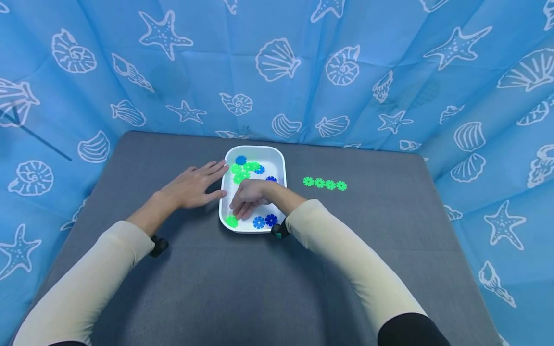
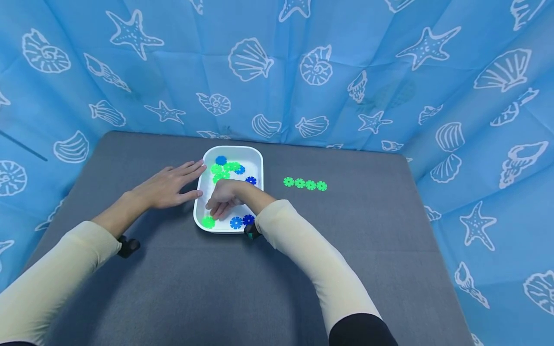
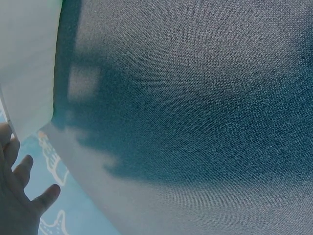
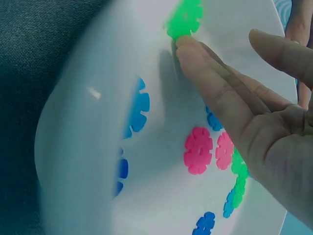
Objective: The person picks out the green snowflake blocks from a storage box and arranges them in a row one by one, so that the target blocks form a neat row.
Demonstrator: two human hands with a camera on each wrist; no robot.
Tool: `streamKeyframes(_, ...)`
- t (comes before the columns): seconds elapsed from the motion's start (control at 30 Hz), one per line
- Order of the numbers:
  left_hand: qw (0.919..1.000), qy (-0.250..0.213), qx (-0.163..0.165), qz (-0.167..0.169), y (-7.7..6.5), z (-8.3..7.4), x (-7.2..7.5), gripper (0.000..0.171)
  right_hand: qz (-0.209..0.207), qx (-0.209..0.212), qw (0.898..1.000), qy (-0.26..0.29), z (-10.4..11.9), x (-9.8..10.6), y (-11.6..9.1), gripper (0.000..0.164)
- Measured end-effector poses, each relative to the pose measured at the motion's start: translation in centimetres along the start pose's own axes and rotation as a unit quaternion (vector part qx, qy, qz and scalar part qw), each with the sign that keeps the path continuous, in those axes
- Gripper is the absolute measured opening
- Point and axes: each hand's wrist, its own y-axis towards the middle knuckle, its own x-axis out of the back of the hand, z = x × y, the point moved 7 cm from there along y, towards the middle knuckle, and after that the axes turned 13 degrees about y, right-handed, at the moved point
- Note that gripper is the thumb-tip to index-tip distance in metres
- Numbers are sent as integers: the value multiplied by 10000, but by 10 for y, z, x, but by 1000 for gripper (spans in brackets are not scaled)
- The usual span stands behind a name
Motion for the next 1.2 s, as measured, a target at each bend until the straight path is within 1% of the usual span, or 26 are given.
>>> streamKeyframes(0.1, 10000, -1, -23, -41, 0, 0, 1, 80, 68, -81, 9999, -96, -2, -2, 0, 24)
streamKeyframes(0.3, 10000, -23, -37, -75, 0, 0, 1, 80, 270, -444, 9982, -301, -9, -6, -4, 22)
streamKeyframes(0.37, 10000, -14, -35, -82, 0, 1, 0, 80, 306, -482, 9976, -404, -10, -9, -4, 21)
streamKeyframes(0.67, 9999, -43, -70, -71, -1, 2, 0, 82, 585, -378, 9935, -897, -5, -21, -1, 15)
streamKeyframes(0.93, 9999, -41, -73, -90, -1, 1, 1, 81, 787, -434, 9874, -1300, -6, -25, 2, 12)
streamKeyframes(1.07, 9999, -39, -75, -90, -1, 0, 1, 81, 768, -347, 9862, -1422, -5, -25, 1, 11)
streamKeyframes(1.2, 9999, -54, -78, -61, -1, 0, 1, 81, 575, -299, 9877, -1424, -4, -20, 0, 9)
